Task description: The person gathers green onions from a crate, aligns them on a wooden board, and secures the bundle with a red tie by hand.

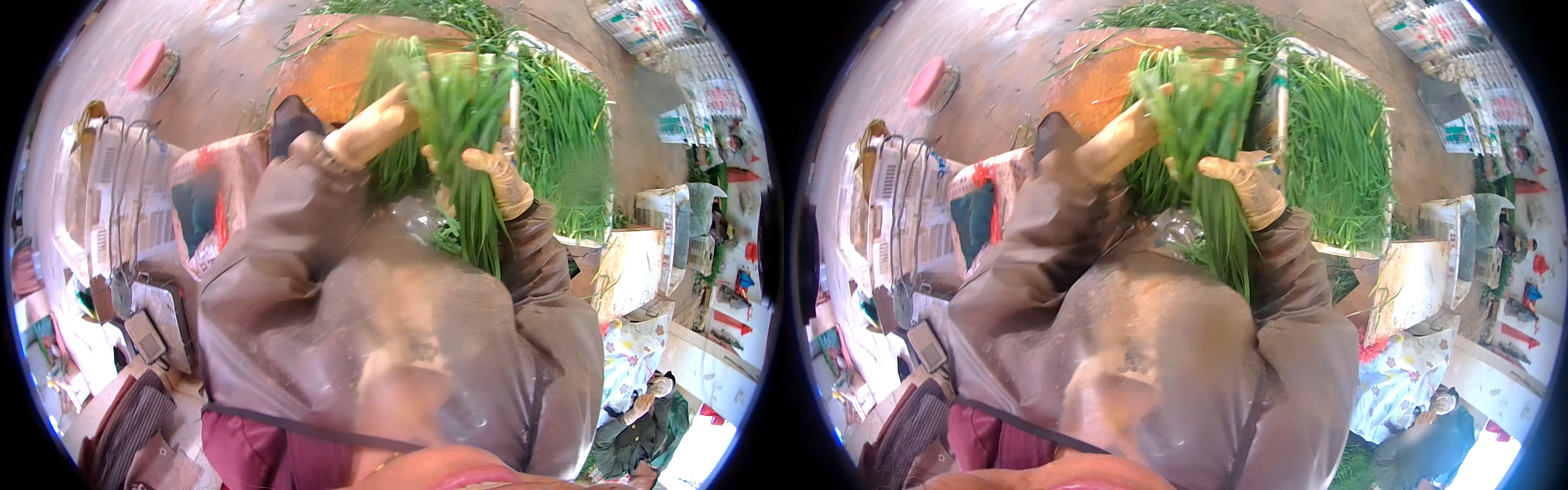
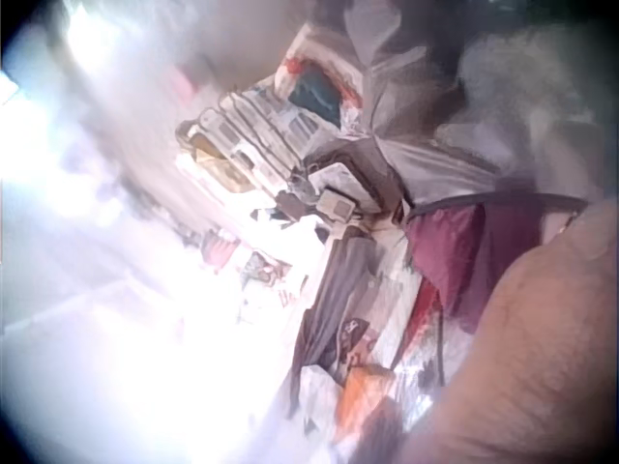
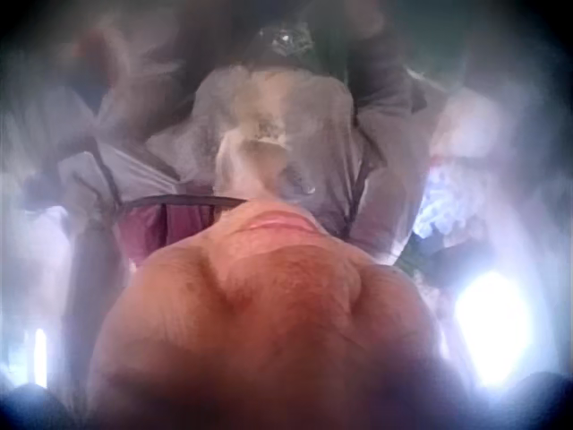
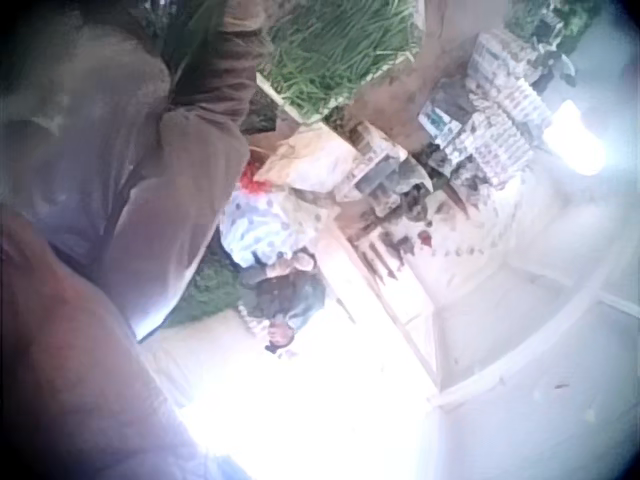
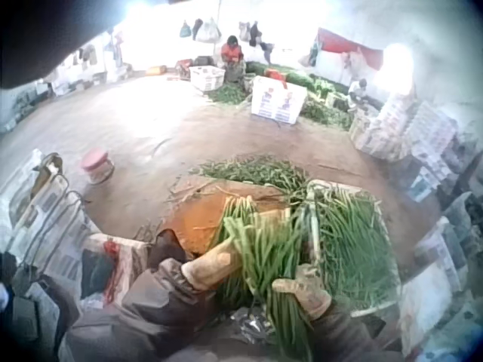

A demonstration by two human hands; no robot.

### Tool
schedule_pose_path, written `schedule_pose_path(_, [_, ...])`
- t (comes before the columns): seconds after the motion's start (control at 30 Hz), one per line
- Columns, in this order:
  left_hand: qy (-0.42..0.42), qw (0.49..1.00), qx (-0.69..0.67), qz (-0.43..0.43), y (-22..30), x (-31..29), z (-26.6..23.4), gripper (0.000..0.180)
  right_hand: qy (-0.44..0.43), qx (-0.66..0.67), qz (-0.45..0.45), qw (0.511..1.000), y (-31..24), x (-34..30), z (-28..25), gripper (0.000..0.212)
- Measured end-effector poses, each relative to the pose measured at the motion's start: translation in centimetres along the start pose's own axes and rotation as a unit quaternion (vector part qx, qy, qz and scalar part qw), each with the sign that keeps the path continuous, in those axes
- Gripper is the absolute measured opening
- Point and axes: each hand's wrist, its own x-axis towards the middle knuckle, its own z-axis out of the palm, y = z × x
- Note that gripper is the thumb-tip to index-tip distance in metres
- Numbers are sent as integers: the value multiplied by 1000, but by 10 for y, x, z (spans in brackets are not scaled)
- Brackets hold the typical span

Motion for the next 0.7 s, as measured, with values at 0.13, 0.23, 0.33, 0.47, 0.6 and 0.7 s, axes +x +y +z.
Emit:
schedule_pose_path(0.13, [-20,981,-192,5,-16,9,10,105,-21,44,72,996,19,-5,15,36])
schedule_pose_path(0.23, [-26,957,-289,15,-25,4,15,108,8,48,152,987,35,-2,-16,32])
schedule_pose_path(0.33, [-34,951,-307,18,-33,-3,10,104,-5,-85,44,995,51,1,-25,28])
schedule_pose_path(0.47, [-50,939,-340,9,-33,-14,-11,102,149,-260,-161,941,37,34,-28,28])
schedule_pose_path(0.6, [18,947,-321,22,-28,-14,-10,92,73,-436,-227,868,-15,38,34,36])
schedule_pose_path(0.7, [62,944,-322,20,-22,-10,-2,88,48,-744,-337,575,-6,72,50,30])
